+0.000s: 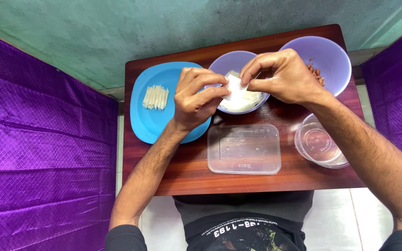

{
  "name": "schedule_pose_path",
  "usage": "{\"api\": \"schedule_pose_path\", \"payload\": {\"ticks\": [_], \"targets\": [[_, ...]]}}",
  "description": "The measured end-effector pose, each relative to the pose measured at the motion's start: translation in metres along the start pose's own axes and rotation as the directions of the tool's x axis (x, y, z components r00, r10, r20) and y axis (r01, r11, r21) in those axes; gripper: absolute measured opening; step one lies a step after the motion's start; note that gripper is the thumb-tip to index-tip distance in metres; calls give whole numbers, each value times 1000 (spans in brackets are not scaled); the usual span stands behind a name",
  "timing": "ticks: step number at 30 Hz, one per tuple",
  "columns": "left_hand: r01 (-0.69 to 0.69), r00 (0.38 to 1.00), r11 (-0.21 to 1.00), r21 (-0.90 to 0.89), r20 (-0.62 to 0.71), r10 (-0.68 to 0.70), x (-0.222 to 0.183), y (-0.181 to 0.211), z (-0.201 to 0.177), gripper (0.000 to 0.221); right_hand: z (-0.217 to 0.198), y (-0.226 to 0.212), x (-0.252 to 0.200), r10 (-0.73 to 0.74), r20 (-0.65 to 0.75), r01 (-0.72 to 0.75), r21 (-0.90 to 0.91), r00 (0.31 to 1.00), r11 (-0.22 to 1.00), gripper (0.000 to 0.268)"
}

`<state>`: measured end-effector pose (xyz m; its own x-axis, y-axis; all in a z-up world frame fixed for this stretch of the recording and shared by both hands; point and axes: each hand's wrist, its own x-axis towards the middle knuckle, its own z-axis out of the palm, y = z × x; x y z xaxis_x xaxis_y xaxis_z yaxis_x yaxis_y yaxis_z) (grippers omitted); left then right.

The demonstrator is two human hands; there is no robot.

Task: Rolling peanuts into small white sheets to prepare individual snacks.

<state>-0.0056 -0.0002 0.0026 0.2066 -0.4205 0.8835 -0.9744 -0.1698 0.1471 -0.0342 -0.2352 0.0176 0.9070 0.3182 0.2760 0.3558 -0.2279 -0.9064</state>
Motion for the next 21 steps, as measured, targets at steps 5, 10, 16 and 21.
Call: {"api": "schedule_pose_path", "payload": {"ticks": [5, 10, 16, 21], "targets": [[-2, 987, 999, -37, -162, -4, 0, 1, 8, 19, 4, 11, -3, -13, -46, 17, 90, 999, 996, 11], [4, 991, 999, -45, -136, -10, -7, 9, 3, 17, 6, -1, -10, 36, -15, -34, 98, 999, 995, 12], [67, 996, 996, -64, -51, -70, -32, 34, -2, 14, 14, -17, -25, 156, 110, -162, 52, 982, 985, 16], [141, 990, 986, -93, 30, -139, -69, 58, 0, 9, 31, -9, -41, 207, 175, -178, -165, 963, 970, 15]]}}
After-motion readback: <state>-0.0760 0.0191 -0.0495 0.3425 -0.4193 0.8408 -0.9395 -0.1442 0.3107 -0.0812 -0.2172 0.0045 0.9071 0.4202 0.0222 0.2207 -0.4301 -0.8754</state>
